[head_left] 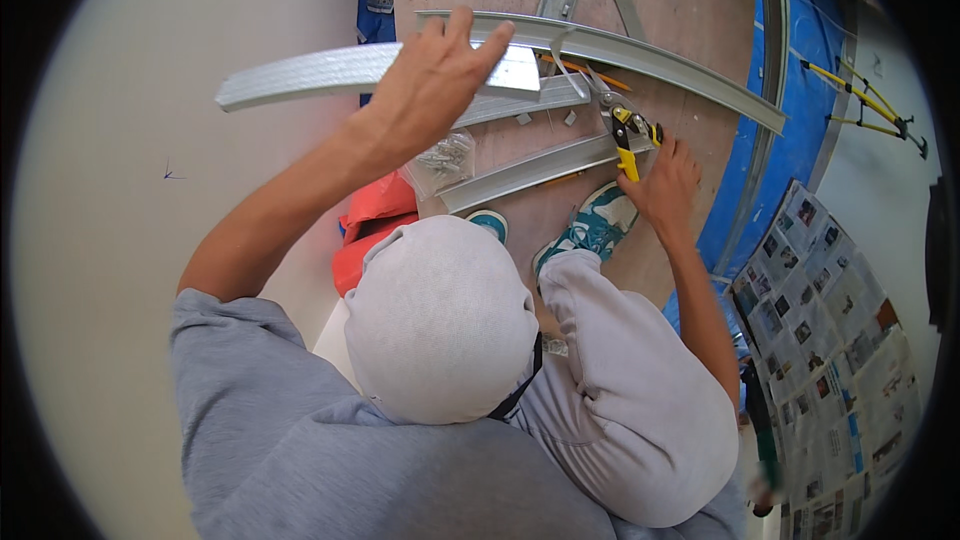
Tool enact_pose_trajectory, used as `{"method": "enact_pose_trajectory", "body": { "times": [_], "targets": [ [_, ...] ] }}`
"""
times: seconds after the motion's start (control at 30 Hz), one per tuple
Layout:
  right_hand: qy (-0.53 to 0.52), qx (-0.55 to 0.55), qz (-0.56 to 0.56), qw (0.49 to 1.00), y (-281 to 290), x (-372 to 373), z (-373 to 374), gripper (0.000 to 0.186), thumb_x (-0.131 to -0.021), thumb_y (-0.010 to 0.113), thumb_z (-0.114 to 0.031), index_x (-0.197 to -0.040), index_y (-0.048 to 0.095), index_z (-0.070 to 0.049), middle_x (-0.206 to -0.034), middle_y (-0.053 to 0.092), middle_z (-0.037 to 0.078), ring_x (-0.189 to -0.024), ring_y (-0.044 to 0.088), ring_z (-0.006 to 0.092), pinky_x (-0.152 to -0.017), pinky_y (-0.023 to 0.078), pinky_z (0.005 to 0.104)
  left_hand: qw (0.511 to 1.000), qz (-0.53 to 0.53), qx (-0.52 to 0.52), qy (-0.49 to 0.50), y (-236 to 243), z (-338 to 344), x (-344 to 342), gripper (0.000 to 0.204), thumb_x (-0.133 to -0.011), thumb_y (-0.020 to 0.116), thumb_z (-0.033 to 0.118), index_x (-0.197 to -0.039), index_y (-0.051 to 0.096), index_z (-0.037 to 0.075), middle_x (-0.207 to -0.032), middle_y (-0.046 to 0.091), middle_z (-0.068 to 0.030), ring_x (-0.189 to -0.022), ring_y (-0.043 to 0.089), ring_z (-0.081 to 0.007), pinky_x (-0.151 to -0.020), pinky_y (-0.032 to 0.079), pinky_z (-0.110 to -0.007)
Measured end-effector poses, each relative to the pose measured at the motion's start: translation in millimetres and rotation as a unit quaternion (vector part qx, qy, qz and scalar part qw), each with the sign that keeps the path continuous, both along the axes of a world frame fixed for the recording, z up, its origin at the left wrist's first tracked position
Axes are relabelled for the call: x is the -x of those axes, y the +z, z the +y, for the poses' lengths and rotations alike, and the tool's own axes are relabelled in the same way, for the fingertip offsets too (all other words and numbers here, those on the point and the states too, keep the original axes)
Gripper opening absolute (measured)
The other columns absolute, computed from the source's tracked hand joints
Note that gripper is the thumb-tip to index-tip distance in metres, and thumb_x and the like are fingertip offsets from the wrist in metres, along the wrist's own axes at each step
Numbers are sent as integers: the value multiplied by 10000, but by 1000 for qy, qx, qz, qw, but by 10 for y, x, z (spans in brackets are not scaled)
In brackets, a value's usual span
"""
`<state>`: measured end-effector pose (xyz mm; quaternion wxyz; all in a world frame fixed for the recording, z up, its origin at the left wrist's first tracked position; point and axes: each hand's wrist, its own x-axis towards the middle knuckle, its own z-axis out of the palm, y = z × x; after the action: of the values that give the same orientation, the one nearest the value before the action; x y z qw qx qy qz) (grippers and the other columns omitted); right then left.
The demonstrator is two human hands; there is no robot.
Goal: The person sits on the floor and uses tin snips to cut a long metal profile into shorter segments. They repeatedly position the snips, cut, and separate the pieces, placing the cut segments on the floor.
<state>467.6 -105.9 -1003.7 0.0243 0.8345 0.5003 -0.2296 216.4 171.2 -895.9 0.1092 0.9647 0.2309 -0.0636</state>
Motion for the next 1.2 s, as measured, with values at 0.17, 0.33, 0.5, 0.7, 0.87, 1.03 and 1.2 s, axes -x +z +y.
{"method": "enact_pose_trajectory", "body": {
  "times": [0.17,0.33,0.5,0.7,0.87,1.03,1.2],
  "targets": [
    [21,-128,41,991,262,-10,242,855,-814,845,-449,-1466,507,-13,-1338,572,215,-1249,557,392,-1093,394,510,998,-39,25,53,-126,-151,-126,366,-879,672,36,-1225,556,57,-1096,598,-201,-869,689,-348,-742,558,-470],
    [-70,-221,335,913,1144,-25,821,653,-896,810,-392,-1401,598,-36,-1308,642,196,-1193,628,326,-1012,497,426,999,20,-6,32,-91,-241,-248,341,-900,662,81,-1225,558,87,-963,634,-115,-851,693,-303,-757,527,-448],
    [-34,-124,305,944,1562,138,1364,423,-954,759,-357,-1231,739,-37,-1110,760,138,-1039,703,268,-937,534,374,999,5,-33,39,-5,-284,-304,330,-909,657,107,-1225,559,100,-900,639,-84,-851,693,-273,-751,503,-429],
    [-54,-139,293,945,1456,202,1480,254,-932,768,-223,-1026,790,12,-914,779,129,-820,701,192,-785,534,342,997,29,12,66,65,-289,-281,581,-761,863,216,-1213,530,69,-979,637,-128,-925,689,-306,-790,505,-439],
    [-120,-217,321,914,1242,178,1430,266,-913,736,-222,-984,771,32,-841,762,102,-694,681,191,-713,545,357,993,-8,70,92,122,-283,-276,583,-725,882,257,-1150,533,62,-963,651,-135,-879,704,-325,-740,533,-429],
    [-322,-117,580,739,922,23,1436,222,-970,692,-173,-1079,772,3,-1093,765,88,-906,681,139,-912,504,290,984,-71,118,114,126,-256,-286,587,-730,882,277,-1169,558,59,-933,671,-150,-839,709,-359,-697,559,-453],
    [-325,-205,517,765,868,186,1365,88,-904,711,-129,-918,750,-50,-1110,711,35,-1042,619,145,-939,458,326,973,-104,156,134,29,-240,-299,563,-748,869,286,-1166,567,62,-947,691,-162,-851,716,-398,-701,577,-503]
  ]
}}
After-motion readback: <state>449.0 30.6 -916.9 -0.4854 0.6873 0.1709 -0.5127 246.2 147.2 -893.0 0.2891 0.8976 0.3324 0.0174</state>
